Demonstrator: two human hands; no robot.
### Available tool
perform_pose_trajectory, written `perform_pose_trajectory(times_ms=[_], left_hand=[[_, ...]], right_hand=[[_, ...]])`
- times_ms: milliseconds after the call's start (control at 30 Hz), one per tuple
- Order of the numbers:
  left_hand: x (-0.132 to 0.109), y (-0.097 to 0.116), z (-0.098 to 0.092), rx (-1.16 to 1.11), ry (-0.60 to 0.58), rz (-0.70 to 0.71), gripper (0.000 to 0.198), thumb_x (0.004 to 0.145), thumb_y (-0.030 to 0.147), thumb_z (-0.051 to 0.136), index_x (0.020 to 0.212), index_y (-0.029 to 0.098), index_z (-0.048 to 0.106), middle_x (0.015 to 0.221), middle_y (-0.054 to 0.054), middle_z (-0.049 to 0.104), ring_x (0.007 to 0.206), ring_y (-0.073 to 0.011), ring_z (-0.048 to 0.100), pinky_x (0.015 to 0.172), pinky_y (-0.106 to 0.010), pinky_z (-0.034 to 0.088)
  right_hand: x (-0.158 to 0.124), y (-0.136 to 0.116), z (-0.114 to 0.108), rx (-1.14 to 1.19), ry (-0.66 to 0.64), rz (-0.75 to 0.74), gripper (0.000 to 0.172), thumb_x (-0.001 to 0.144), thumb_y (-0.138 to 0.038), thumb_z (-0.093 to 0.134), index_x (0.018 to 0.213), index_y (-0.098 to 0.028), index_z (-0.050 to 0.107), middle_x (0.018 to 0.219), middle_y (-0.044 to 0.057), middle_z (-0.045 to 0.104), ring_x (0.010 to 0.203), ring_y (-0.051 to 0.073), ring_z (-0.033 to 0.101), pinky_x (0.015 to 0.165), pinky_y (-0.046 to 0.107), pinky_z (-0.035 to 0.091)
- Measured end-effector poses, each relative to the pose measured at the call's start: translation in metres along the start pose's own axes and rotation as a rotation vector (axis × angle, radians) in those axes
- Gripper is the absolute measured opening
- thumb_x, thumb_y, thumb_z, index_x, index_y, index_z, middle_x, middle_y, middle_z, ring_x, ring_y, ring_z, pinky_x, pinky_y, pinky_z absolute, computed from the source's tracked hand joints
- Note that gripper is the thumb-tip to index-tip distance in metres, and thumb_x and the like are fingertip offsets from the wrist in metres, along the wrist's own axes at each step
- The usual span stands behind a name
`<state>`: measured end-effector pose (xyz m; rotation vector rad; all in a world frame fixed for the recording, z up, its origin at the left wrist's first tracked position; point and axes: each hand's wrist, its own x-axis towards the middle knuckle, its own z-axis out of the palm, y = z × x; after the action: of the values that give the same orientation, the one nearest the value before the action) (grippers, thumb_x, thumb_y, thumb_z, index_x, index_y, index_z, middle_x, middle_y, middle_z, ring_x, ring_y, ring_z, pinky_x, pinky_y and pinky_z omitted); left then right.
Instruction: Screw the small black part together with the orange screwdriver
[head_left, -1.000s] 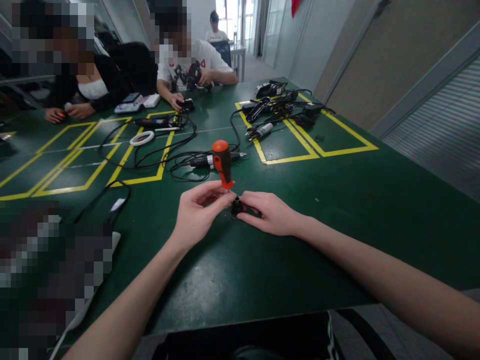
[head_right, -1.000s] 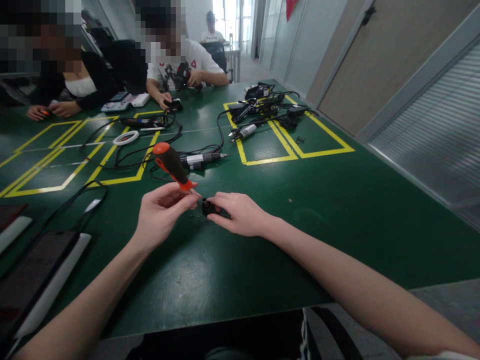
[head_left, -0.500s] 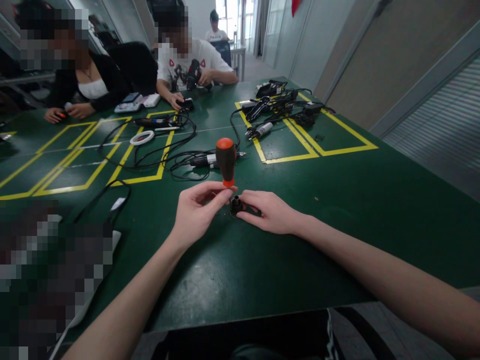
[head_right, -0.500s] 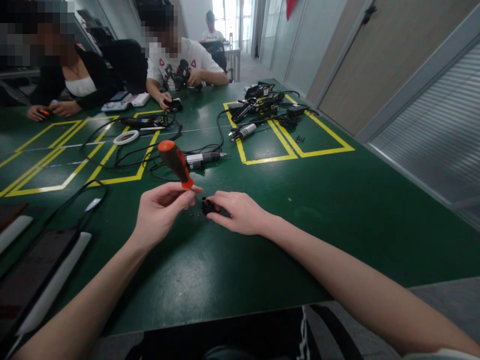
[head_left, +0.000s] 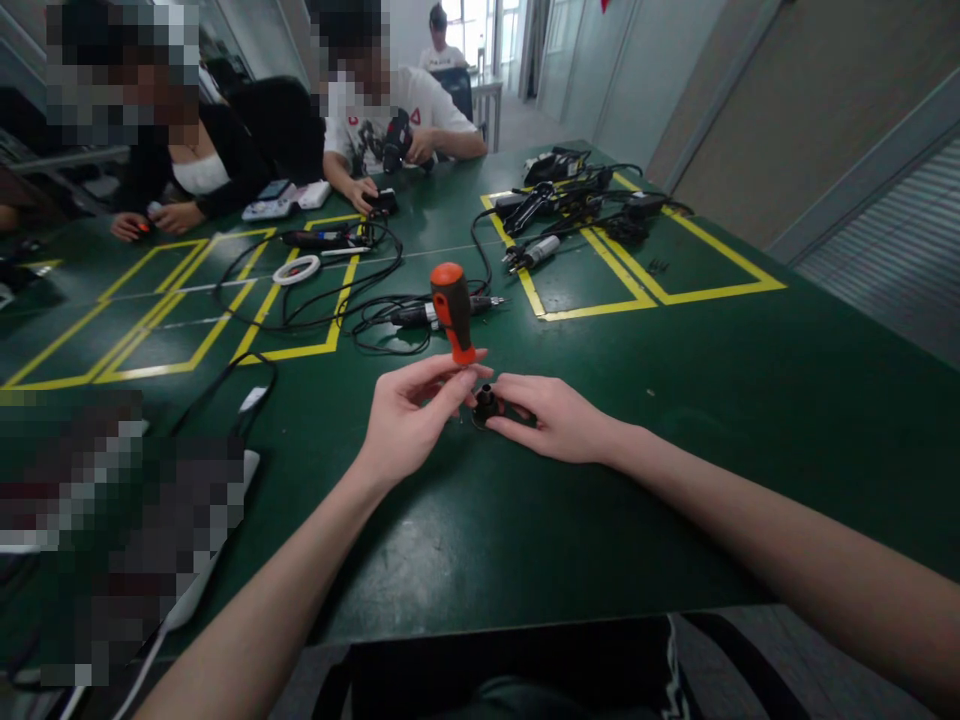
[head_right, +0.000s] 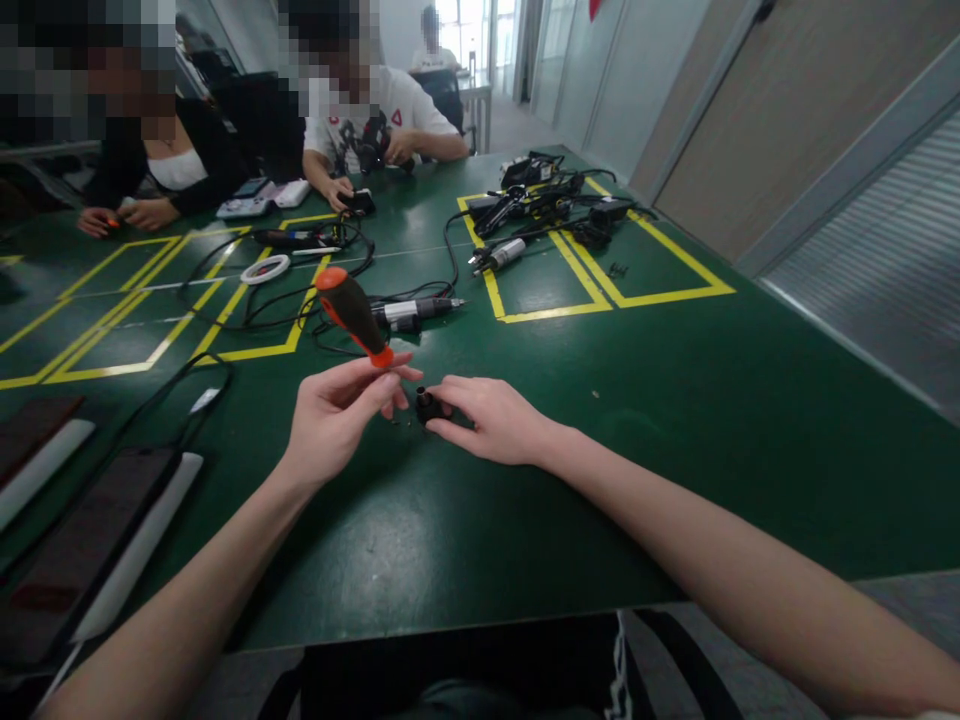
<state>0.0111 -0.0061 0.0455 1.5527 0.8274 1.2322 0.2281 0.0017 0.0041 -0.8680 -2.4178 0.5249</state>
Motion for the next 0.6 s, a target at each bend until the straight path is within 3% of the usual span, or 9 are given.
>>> perform_pose_trajectory(times_ms=[133,300,600], left_hand=[[0.0004,0.0018,-0.0016,0.019,0.003,0.046,0.018,0.091,0.029,0.078,0.104,0.019,0.086,0.096,-0.007,0.085,0.067,-0.0116,0.069,0.07,-0.025,0.061],[0.0005,0.0046,0.0004,-0.022,0.037,0.019,0.01,0.086,0.027,0.084,0.089,0.017,0.083,0.091,-0.006,0.084,0.063,-0.011,0.069,0.064,-0.024,0.061],[0.001,0.0068,0.0016,-0.11,0.016,-0.091,0.03,0.075,0.035,0.094,0.088,0.014,0.076,0.074,-0.005,0.08,0.056,-0.0152,0.074,0.052,-0.022,0.058]], right_hand=[[0.0001,-0.0002,-0.0006,0.001,0.0,0.004,0.016,0.104,-0.03,0.058,0.107,-0.016,0.064,0.087,0.004,0.065,0.072,0.018,0.057,0.066,0.029,0.042],[0.0001,-0.001,-0.0003,-0.016,-0.001,0.006,0.016,0.104,-0.032,0.057,0.106,-0.017,0.063,0.085,0.004,0.064,0.071,0.017,0.056,0.066,0.028,0.041],[0.0012,-0.0006,0.001,0.003,0.024,0.007,0.012,0.103,-0.029,0.058,0.1,-0.018,0.062,0.085,0.003,0.064,0.072,0.017,0.056,0.066,0.028,0.04]])
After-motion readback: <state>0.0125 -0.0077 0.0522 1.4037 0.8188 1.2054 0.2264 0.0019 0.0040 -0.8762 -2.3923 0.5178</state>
